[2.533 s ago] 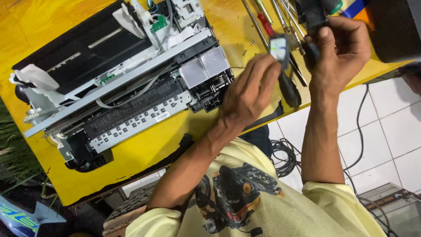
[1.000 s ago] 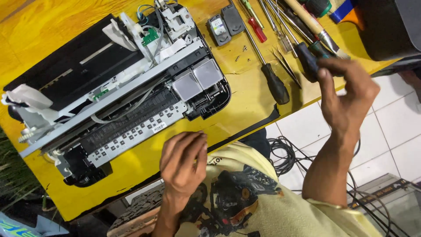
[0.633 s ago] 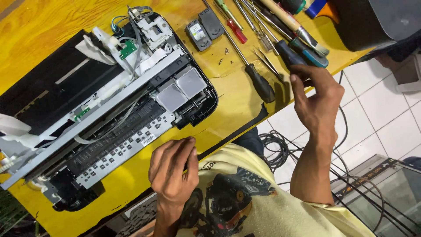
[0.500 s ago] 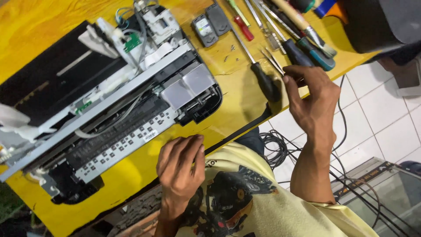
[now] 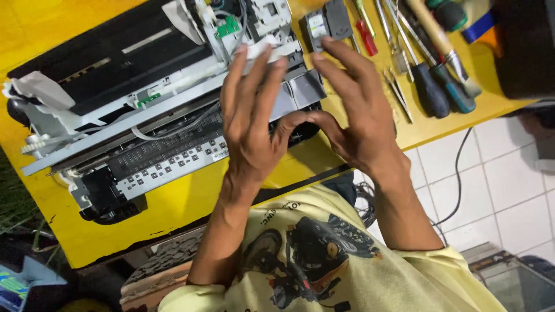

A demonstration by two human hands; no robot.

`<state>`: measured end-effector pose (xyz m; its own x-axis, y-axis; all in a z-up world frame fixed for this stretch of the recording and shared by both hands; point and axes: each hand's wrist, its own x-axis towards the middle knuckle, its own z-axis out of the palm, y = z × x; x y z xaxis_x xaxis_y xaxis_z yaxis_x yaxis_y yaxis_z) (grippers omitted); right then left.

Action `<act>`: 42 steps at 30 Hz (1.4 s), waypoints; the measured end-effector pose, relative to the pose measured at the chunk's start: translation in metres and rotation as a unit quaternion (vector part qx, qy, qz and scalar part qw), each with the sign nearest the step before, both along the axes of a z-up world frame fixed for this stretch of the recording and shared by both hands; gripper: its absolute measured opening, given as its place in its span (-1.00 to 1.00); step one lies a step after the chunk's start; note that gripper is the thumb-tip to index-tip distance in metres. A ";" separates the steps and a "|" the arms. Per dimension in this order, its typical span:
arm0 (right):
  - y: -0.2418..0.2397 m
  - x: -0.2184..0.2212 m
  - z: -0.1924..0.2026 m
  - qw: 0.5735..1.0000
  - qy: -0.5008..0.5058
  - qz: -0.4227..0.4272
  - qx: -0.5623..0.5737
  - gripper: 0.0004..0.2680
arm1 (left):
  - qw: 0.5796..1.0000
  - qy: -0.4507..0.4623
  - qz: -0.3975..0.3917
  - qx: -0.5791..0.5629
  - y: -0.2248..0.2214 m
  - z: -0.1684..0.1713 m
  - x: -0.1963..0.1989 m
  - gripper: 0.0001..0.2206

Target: Disassembling and cleaning the internal components of a printer using a screwdriver and a brush.

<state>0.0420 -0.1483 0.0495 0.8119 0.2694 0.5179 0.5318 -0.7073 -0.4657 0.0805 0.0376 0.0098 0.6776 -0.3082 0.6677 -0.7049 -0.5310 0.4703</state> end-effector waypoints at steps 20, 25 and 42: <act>-0.001 0.015 0.001 0.992 -0.088 0.082 0.031 -0.73 | 0.988 0.063 -0.140 -0.001 0.023 0.035 0.010 -0.60; 0.003 0.006 0.001 0.991 -0.096 0.080 0.052 -0.75 | 0.970 0.110 -0.218 0.007 0.043 0.043 0.014 -0.59; 0.018 -0.093 -0.041 0.962 0.045 -0.198 0.181 -0.87 | 0.991 -0.046 0.007 -0.122 0.021 -0.031 -0.079 -0.81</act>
<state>-0.0511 -0.1298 0.0081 0.8594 -0.2552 0.4430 0.2007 -0.6285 -0.7515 0.0015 0.0588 -0.0210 0.6140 -0.1196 0.7802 -0.7435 -0.4196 0.5207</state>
